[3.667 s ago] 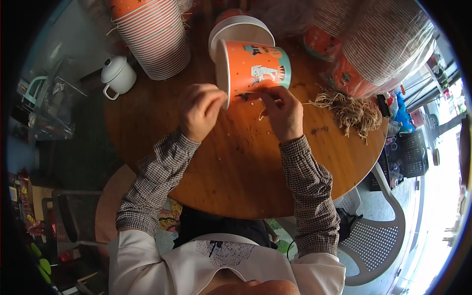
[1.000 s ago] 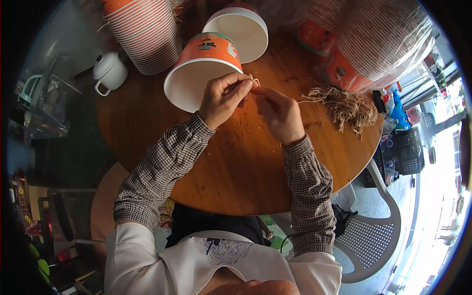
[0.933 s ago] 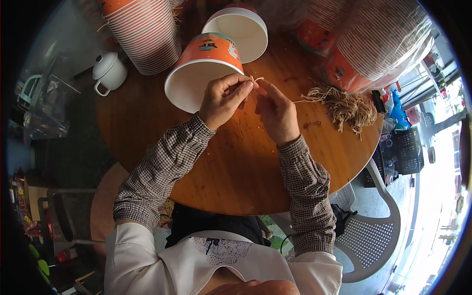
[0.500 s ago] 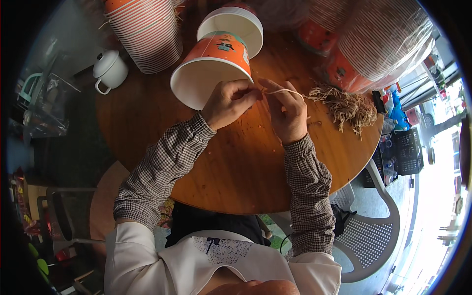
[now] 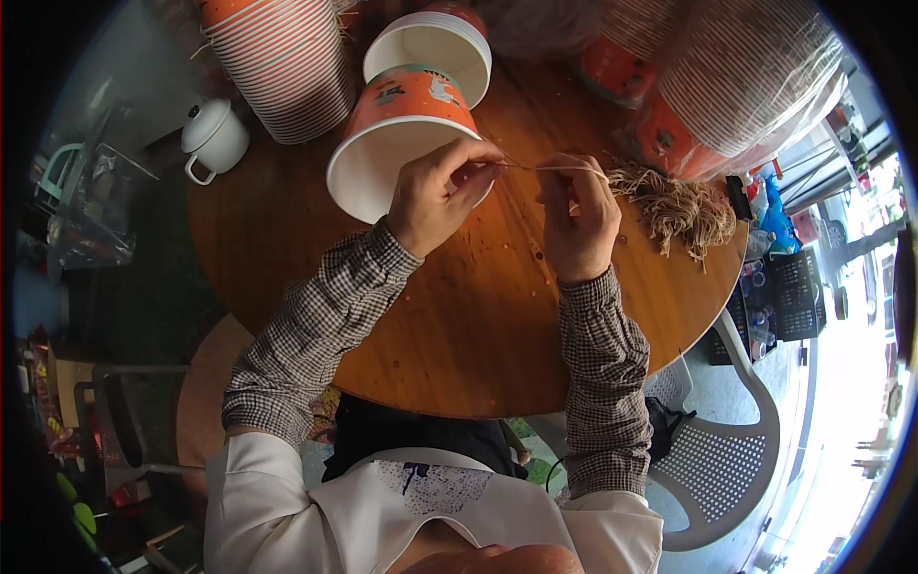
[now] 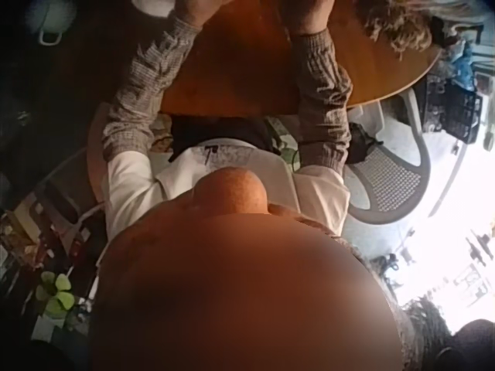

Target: The person is attaching string handles to paper buckets at a wooden table.

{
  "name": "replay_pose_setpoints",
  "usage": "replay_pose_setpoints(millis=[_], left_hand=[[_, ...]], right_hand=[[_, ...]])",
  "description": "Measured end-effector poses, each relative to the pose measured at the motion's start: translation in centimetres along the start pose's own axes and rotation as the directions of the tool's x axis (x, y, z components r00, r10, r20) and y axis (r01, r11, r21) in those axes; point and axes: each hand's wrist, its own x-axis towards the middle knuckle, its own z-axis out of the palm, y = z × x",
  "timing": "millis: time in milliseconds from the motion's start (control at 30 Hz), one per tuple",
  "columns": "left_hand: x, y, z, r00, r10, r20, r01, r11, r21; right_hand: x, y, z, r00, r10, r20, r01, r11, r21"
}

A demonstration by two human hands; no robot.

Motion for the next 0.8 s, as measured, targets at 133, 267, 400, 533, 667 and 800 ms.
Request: replay_pose_setpoints(millis=[133,267,400,533,667,800], left_hand=[[0.1,0.2,-0.3,0.984,0.177,-0.018,-0.171,0.97,0.174],[0.6,0.3,-0.4,0.979,0.203,-0.026,-0.194,0.961,0.199],[0.4,0.3,-0.2,0.98,0.201,-0.008,-0.196,0.962,0.189],[0.0,-0.2,-0.1,0.996,0.076,-0.05,-0.068,0.987,0.145],[0.1,-0.7,-0.2,0.995,0.102,-0.02,-0.097,0.98,0.172],[0.2,-0.4,-0.5,0.992,0.115,0.043,-0.121,0.974,0.193]], right_hand=[[-0.1,0.0,-0.1,0.996,0.051,-0.072,-0.048,0.998,0.043],[-0.1,0.2,0.0,0.98,0.168,-0.107,-0.155,0.98,0.124],[0.1,1.7,0.5,0.974,0.214,-0.073,-0.213,0.977,0.023],[-0.4,0.4,0.6,0.973,0.129,0.193,-0.075,0.962,-0.263],[0.1,-1.1,0.2,0.979,0.158,0.129,-0.139,0.979,-0.147],[0.4,-0.1,-0.4,0.992,0.119,0.042,-0.114,0.988,-0.104]])
